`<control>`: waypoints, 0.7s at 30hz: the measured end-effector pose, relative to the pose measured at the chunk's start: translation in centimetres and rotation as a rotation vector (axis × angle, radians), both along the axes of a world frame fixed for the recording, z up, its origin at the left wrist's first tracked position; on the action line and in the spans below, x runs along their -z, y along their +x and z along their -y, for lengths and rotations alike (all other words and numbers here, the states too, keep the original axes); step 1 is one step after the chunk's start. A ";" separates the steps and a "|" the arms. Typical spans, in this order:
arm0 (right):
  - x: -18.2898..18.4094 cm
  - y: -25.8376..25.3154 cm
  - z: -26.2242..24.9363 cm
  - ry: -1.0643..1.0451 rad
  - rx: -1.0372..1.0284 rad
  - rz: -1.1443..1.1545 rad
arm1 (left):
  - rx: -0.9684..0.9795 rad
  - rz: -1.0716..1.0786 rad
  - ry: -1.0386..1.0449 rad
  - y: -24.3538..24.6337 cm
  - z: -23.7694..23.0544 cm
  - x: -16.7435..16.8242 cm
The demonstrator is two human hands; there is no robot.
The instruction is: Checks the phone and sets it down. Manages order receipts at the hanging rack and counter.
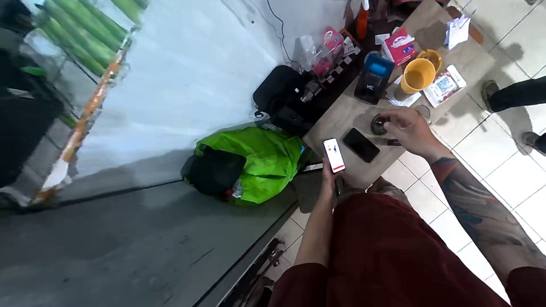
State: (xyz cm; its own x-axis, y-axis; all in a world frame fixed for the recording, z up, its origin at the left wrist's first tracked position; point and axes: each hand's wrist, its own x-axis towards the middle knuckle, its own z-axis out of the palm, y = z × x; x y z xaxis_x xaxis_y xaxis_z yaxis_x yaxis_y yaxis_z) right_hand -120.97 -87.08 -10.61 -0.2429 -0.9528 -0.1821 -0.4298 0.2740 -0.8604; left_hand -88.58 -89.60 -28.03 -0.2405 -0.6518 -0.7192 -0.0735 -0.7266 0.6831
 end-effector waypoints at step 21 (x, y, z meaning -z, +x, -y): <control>9.9 -6.1 19.5 0.483 -0.145 -0.587 | -0.079 0.202 0.240 -1.8 -0.9 -1.3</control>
